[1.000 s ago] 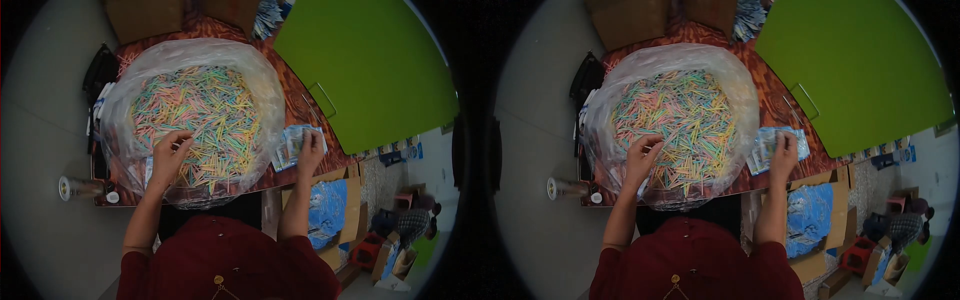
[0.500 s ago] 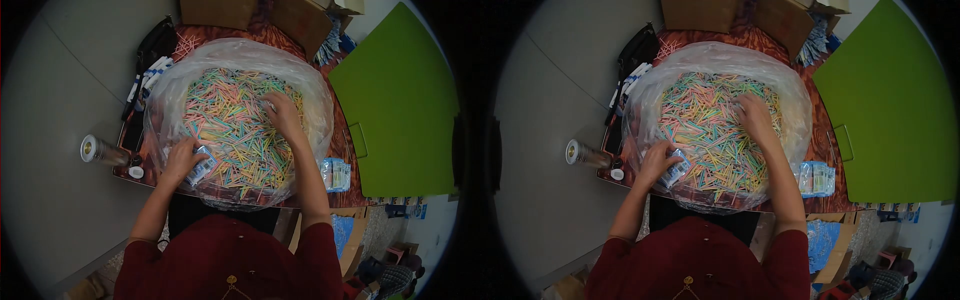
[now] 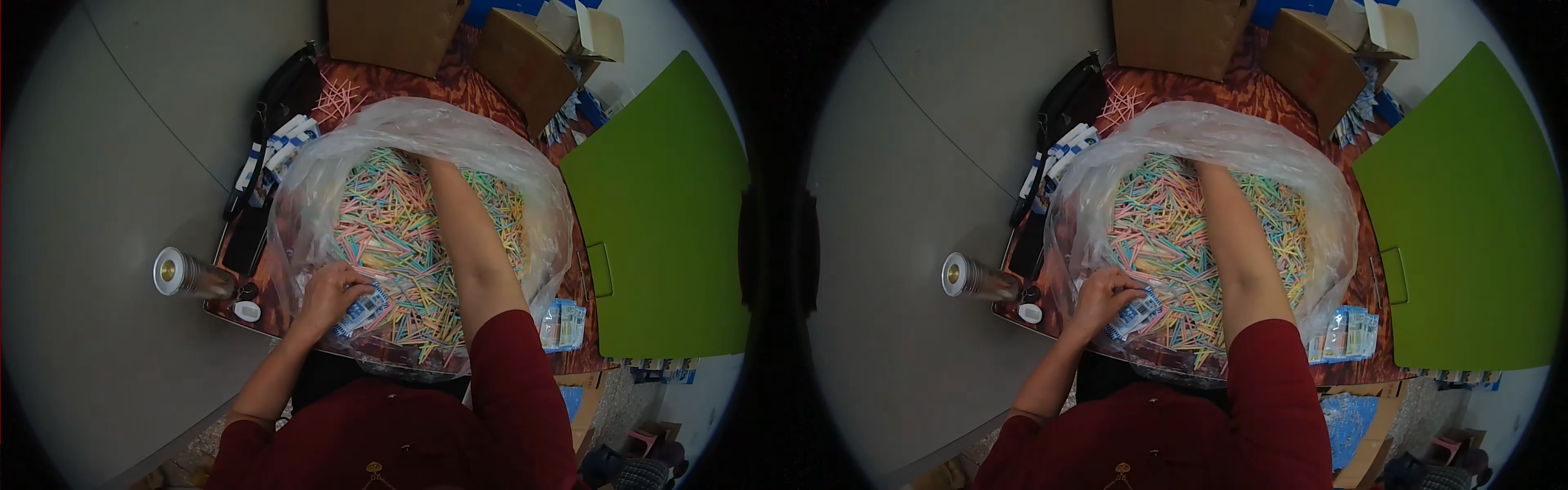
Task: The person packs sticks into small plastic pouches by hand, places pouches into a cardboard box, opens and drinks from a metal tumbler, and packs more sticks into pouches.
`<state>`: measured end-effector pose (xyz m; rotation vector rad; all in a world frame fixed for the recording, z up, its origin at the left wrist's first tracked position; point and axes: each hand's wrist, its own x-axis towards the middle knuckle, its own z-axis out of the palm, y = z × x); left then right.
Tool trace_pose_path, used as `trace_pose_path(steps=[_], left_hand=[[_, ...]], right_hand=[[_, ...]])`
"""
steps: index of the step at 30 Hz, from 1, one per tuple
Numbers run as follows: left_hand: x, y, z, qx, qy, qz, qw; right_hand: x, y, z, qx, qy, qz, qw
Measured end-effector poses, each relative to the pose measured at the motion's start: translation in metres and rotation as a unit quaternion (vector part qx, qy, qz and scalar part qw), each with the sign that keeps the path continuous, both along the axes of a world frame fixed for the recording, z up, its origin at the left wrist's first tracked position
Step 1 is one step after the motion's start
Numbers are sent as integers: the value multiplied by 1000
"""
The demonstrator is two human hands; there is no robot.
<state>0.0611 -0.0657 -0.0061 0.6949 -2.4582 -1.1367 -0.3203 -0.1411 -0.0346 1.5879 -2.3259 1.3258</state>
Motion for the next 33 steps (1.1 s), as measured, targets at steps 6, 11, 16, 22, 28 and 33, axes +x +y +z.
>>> trace_pose_path(steps=[6, 11, 16, 22, 28, 33], left_hand=[[-1, -7, 16, -33, 104, -13, 994], [-3, -6, 25, 448, 240, 36, 860], [-26, 7, 18, 648, 273, 37, 710], [-39, 35, 6, 774, 206, -11, 599], [-46, 54, 13, 684, 160, -10, 712], [-38, 51, 21, 494, 148, -7, 857]], right_hand=[[0, 24, 14, -47, -264, 73, 961], [17, 82, 66, 20, -464, 57, 884], [63, 151, 91, 150, -581, 133, 789], [94, 210, 68, 15, -717, 143, 682], [125, 254, 52, -58, -684, 62, 724], [148, 272, 47, -89, -520, -31, 849]])
